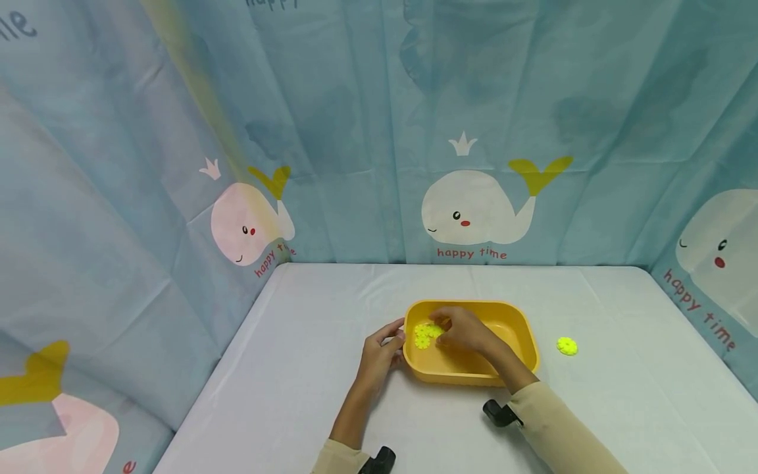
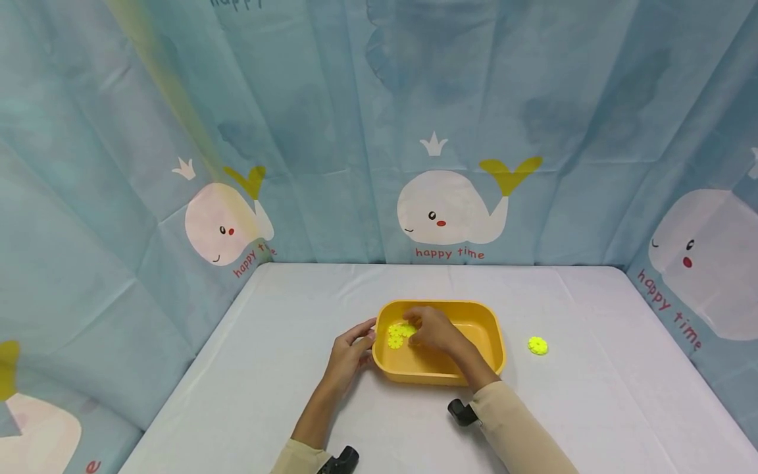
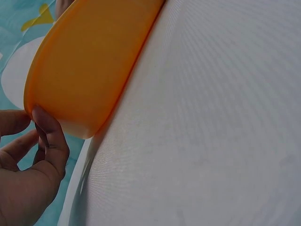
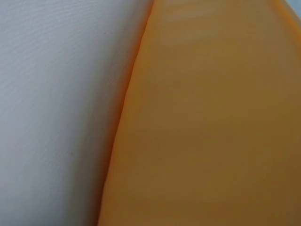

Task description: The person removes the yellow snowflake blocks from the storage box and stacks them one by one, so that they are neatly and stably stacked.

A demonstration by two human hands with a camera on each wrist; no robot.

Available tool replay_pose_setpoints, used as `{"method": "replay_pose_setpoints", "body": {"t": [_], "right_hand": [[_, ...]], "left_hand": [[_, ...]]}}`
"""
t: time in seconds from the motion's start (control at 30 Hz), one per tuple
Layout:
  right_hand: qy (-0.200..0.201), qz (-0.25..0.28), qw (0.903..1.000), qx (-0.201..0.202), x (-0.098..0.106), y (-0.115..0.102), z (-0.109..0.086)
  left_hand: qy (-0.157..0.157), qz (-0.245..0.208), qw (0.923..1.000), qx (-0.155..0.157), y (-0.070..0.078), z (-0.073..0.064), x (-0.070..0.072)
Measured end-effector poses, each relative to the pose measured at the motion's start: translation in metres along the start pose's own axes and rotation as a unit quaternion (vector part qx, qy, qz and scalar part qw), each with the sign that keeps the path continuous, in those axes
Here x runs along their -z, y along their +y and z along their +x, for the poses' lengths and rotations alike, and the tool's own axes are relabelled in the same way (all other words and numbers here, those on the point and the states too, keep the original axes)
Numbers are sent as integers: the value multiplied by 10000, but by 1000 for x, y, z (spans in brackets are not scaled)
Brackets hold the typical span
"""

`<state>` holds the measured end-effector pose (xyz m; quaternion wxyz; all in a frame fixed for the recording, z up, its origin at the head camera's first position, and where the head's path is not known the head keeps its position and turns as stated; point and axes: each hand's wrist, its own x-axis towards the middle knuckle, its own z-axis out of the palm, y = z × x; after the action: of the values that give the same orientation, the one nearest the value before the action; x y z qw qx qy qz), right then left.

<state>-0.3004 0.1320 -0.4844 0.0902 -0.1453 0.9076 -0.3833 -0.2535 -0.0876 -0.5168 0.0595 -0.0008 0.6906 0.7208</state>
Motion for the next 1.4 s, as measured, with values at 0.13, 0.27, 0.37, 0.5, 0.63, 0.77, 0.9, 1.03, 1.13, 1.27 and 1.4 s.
{"method": "replay_pose_setpoints", "body": {"t": [0.13,0.27,0.37,0.5,0.63,0.77,0.9,1.03,1.13,1.27,1.4], "right_hand": [[9,-94,10000,28,-3,-1,2],[-15,-120,9999,41,-5,-1,3],[-39,-143,9999,88,-7,0,4],[-49,-235,9994,240,-9,0,7],[-37,-372,9988,315,-11,-2,8],[-61,-562,9980,265,-12,-3,8],[-86,-749,9966,323,-11,-5,7],[-98,-838,9960,293,-11,-6,7],[-118,-861,9959,259,-11,-6,7],[-118,-839,9962,209,-10,-7,5],[-84,-729,9973,72,-8,-5,3]], "left_hand": [[-33,15,10000,-34,0,-1,0],[-18,10,10000,7,0,0,0],[4,11,10000,20,0,0,0],[-8,-1,10000,-26,0,0,0],[-34,-28,10000,-48,0,-1,0],[-69,-43,9999,-70,0,-1,0],[-80,-53,9999,-69,1,-2,0],[-63,-42,10000,-35,1,-1,0],[-58,-37,10000,-27,1,-1,0],[-58,-54,10000,-11,0,-1,0],[-26,-48,10000,-1,0,-1,0]]}}
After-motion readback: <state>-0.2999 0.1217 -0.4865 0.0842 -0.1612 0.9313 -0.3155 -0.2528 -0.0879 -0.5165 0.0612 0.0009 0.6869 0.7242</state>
